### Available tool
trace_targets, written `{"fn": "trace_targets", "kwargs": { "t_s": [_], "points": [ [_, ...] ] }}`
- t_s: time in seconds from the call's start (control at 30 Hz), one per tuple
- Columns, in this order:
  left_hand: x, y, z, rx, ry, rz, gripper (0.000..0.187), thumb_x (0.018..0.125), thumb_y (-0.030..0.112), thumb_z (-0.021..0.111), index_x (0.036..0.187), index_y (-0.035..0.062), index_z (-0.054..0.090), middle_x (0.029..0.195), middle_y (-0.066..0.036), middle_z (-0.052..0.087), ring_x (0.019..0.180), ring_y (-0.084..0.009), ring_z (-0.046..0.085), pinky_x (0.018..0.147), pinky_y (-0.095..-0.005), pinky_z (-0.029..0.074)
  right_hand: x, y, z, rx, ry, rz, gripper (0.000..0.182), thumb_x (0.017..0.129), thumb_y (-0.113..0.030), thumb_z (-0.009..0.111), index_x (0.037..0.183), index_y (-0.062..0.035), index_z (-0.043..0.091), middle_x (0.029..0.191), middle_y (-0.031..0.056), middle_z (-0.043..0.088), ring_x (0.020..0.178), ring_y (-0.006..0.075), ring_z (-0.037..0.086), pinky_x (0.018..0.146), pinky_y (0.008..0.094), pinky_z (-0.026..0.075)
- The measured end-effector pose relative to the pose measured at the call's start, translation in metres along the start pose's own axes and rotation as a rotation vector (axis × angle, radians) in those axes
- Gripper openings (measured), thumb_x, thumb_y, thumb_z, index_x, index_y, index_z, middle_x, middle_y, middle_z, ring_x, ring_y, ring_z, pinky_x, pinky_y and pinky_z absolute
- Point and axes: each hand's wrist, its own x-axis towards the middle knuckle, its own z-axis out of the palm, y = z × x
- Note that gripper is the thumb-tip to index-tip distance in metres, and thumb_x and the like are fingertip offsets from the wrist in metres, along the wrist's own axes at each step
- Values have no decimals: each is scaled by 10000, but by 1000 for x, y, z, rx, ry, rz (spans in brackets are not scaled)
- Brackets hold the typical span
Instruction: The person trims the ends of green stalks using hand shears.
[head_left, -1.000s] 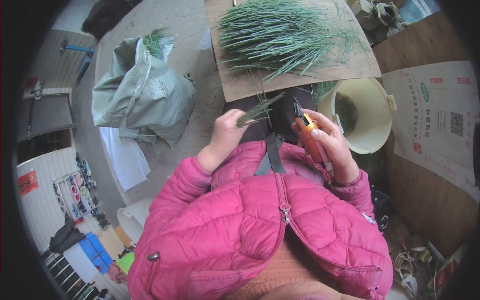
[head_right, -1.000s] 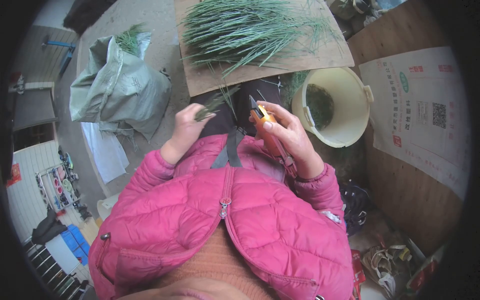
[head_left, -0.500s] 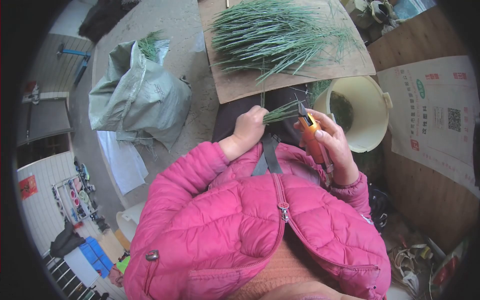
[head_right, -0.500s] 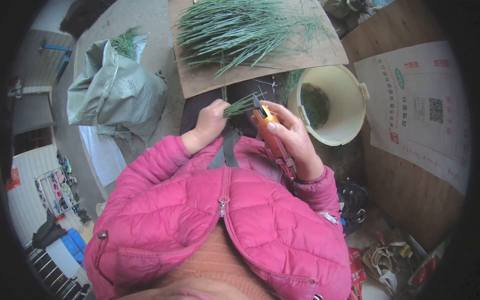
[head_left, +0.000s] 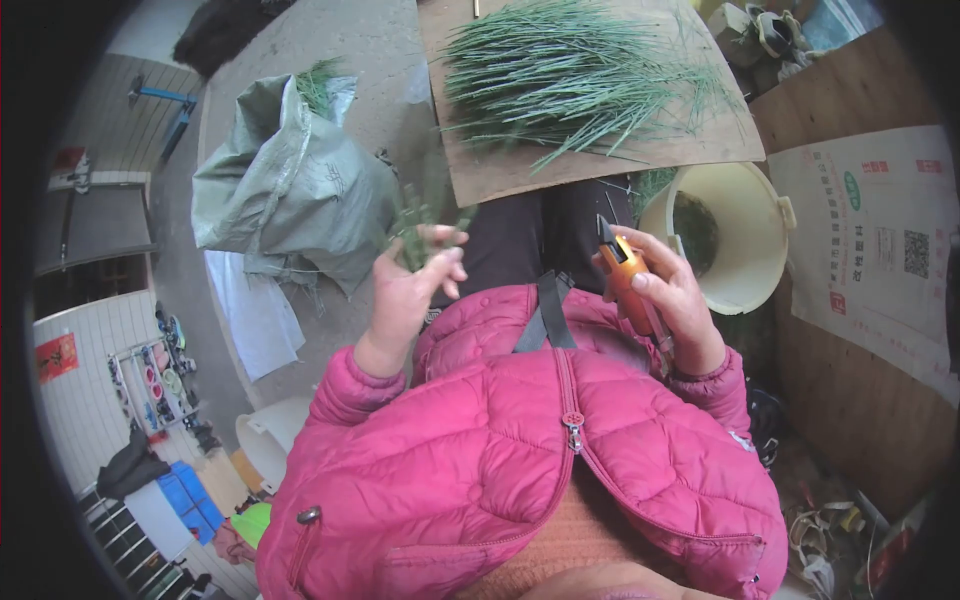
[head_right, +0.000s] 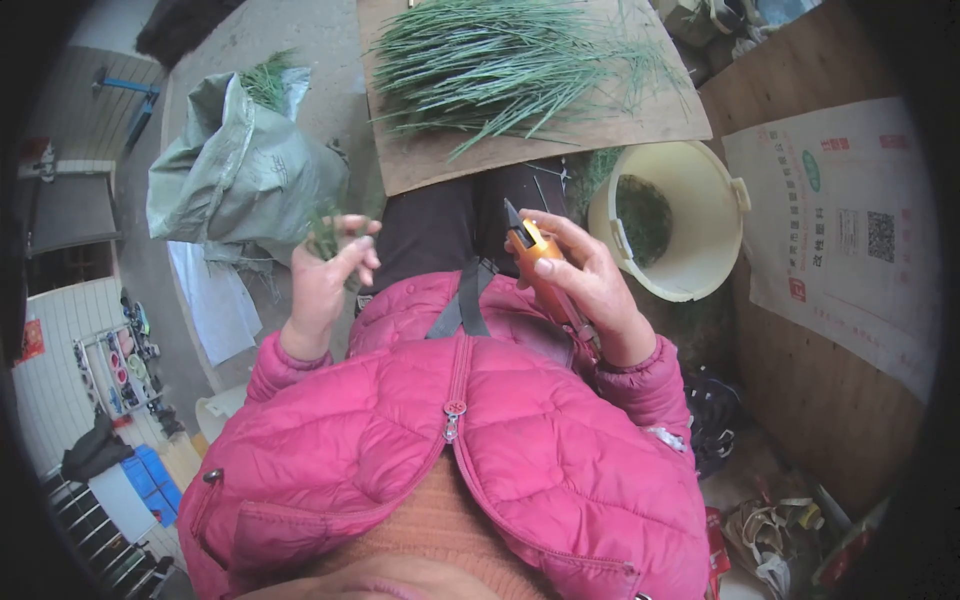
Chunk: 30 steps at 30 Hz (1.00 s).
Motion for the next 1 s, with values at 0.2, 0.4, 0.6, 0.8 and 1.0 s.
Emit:
{"fn": "trace_targets", "kwargs": {
  "t_s": [0.2,0.4,0.6,0.8,1.0],
  "points": [
    [15,12,45,-142,-357,-264,232,853,57,659,1061,-28,600,593,-125,594,454,-158,539,453,-221,460,-8,-3,-2,-68,-79,-8,739,821,-385,676,1388,-4,396,1166,247,600,1030,265,614,813,302,508],
    [16,16,57,-104,-403,-335,183,859,76,660,1022,0,624,578,-100,606,451,-99,514,444,-172,428,-8,-6,-2,-100,-62,-16,683,832,-325,696,1372,-8,424,1188,197,589,1095,300,621,845,330,523],
    [15,17,54,-61,-400,-304,121,864,86,654,961,17,635,563,-74,579,465,-83,502,442,-163,410,-5,-7,-2,-104,-33,-48,677,824,-342,697,1362,-11,453,1167,158,576,1019,282,640,822,309,515],
    [16,18,51,-34,-423,-305,115,854,83,662,954,27,649,561,-54,578,472,-67,502,440,-158,410,-8,-4,-7,-214,25,-67,583,858,-334,687,1324,-23,525,1169,91,586,1035,182,584,923,282,427],
    [15,22,50,-42,-456,-332,116,863,89,665,961,30,650,540,-43,564,499,-74,531,611,-169,496,-5,3,-8,-175,-59,-67,691,834,-360,701,1370,-7,446,1218,164,584,1087,281,617,931,351,478]
  ]
}}
